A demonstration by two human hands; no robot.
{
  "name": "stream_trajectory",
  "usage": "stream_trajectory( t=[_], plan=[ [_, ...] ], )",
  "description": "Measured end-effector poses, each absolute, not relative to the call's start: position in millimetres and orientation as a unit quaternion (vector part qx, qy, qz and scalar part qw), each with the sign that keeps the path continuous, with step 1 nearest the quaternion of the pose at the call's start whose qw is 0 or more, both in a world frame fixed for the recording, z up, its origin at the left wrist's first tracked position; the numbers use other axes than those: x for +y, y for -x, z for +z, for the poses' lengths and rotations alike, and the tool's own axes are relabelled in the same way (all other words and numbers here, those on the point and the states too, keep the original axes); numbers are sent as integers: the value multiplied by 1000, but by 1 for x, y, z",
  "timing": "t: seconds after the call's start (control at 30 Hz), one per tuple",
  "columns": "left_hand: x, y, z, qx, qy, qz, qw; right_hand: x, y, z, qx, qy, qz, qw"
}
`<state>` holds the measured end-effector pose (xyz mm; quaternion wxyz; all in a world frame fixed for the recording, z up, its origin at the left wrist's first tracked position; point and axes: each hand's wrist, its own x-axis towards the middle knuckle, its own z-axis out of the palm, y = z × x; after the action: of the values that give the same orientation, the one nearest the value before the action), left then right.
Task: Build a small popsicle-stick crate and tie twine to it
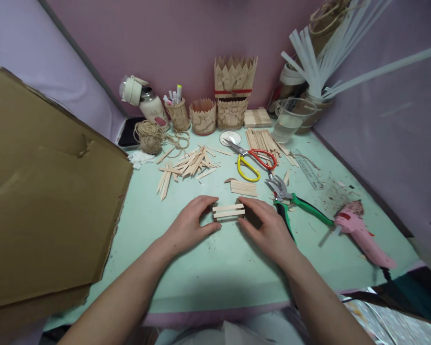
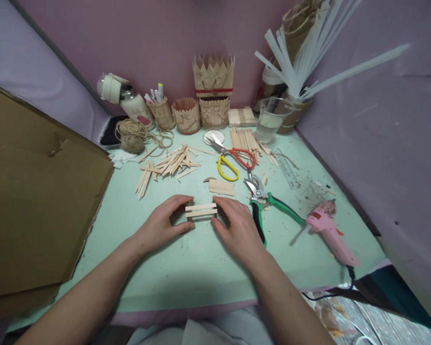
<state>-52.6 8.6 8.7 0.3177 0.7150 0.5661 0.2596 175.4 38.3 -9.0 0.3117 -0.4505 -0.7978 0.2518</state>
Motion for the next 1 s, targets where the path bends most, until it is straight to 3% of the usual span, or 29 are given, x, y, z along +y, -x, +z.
stream_trajectory(
  t=[0.43, 0.67, 1.0],
  plan=[
    [8, 54, 9, 562, -714, 265, 321, 38, -175, -10, -794, 453, 253, 317],
    [8, 53, 13, 571, -659, 323, 369, 38, -176, -7, -746, 471, 282, 377],
    [10, 48, 12, 581, -625, 339, 396, 40, -173, -10, -734, 480, 288, 385]
  ],
)
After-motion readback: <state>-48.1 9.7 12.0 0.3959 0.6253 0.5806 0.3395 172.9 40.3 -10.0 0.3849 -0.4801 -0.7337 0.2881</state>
